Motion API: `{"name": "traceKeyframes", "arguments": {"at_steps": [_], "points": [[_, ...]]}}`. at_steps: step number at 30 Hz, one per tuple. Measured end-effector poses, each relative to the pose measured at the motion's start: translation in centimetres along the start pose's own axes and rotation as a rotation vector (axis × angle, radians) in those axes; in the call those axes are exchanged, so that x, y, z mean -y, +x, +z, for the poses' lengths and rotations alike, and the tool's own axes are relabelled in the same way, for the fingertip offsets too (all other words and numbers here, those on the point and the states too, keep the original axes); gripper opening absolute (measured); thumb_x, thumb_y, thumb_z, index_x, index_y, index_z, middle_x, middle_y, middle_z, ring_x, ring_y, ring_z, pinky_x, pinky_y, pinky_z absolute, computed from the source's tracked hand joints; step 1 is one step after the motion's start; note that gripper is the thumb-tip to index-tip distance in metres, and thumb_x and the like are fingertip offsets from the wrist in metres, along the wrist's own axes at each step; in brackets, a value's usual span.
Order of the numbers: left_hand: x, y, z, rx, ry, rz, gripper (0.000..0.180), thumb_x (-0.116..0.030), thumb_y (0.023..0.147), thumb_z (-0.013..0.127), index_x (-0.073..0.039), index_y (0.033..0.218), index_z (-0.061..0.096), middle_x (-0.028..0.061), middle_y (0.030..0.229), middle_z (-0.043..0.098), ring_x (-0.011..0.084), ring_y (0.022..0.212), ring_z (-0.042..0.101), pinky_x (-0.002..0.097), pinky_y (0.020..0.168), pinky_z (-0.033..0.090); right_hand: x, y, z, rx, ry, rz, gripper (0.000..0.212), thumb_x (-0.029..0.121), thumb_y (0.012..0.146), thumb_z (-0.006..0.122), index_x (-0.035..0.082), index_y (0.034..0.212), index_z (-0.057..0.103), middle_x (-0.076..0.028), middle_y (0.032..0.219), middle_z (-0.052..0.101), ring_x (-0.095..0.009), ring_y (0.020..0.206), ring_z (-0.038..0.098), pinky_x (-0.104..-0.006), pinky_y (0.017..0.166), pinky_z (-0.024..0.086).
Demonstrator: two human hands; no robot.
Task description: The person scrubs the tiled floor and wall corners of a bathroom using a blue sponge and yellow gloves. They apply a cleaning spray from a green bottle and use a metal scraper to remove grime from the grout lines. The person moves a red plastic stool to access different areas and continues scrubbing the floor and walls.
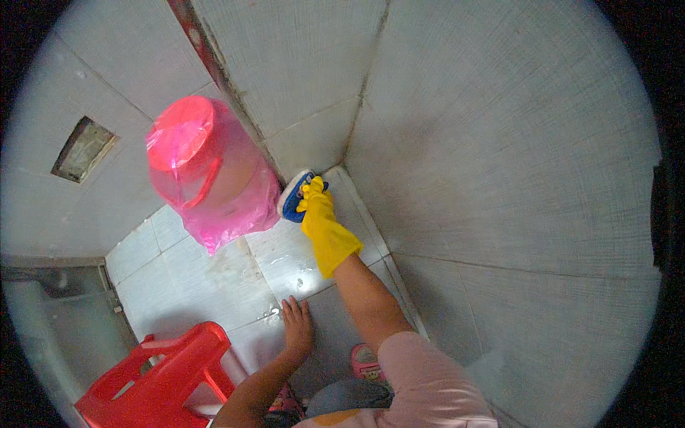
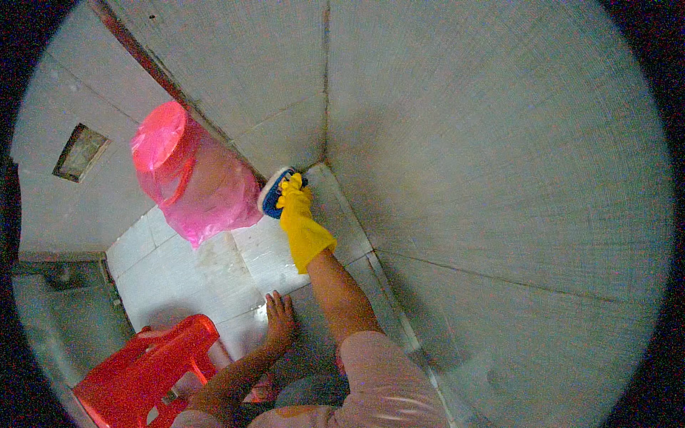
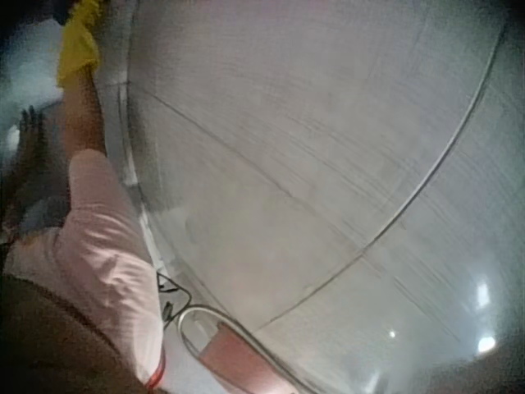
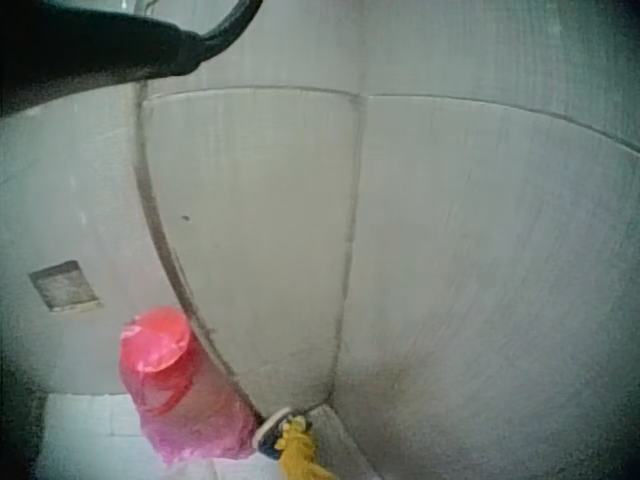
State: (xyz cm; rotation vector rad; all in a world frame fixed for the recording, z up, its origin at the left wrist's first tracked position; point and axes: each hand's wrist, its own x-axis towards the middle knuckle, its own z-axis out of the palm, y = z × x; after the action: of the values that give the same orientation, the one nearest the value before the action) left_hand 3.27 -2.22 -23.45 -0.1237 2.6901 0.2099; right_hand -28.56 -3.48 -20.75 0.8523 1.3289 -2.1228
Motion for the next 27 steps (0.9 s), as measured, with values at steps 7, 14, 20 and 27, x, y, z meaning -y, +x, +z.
{"name": "traceKeyframes", "arguments": {"at_steps": [7,14,20,27], "points": [[-0.7,0.6,-1.9,0.01,-0.141,0.006,0.051,-0.006,0.082,0.04,0.005,0.131,0.028,0.034,0.137,0.014,0.0532,0.126,0.012,0.0573,0.103,0.015,5.0,-7.1,-0.6,0.11,-0.393,-1.025,0.022,0.027,0.092,0.044,0.008,0.101,0.052,-0.002,0.073,0.054,-0.012,0.063,0.052,-0.0269,0.058,0.045],[-0.5,0.3,-1.5,-0.036,-0.138,-0.013,0.051,-0.006,0.082,0.041,0.006,0.13,0.028,0.0348,0.137,0.013,0.0538,0.125,0.013,0.058,0.102,0.015,7.6,-10.3,1.9,0.535,-0.178,-0.709,0.028,0.034,0.092,0.044,0.009,0.088,0.053,0.002,0.06,0.04,-0.006,0.047,0.037,-0.0211,0.044,0.03],[-0.6,0.7,-1.4,0.02,-0.124,-0.026,0.06,-0.007,0.079,0.048,0.005,0.132,0.024,0.0344,0.137,0.011,0.053,0.127,0.009,0.0568,0.103,0.014,4.5,-5.8,1.0,0.446,0.355,-0.236,0.036,0.046,0.087,0.048,0.012,0.079,0.055,0.0,0.064,0.052,-0.007,0.04,0.033,-0.0225,0.039,0.027],[-0.6,0.3,-1.8,0.01,-0.104,-0.007,0.065,-0.01,0.077,0.05,0.004,0.134,0.021,0.0338,0.138,0.009,0.053,0.127,0.007,0.0555,0.104,0.011,7.7,-9.0,2.3,0.921,0.507,-0.163,0.037,0.051,0.086,0.046,0.015,0.079,0.051,0.004,0.059,0.045,-0.007,0.048,0.04,-0.0227,0.045,0.033]]}}
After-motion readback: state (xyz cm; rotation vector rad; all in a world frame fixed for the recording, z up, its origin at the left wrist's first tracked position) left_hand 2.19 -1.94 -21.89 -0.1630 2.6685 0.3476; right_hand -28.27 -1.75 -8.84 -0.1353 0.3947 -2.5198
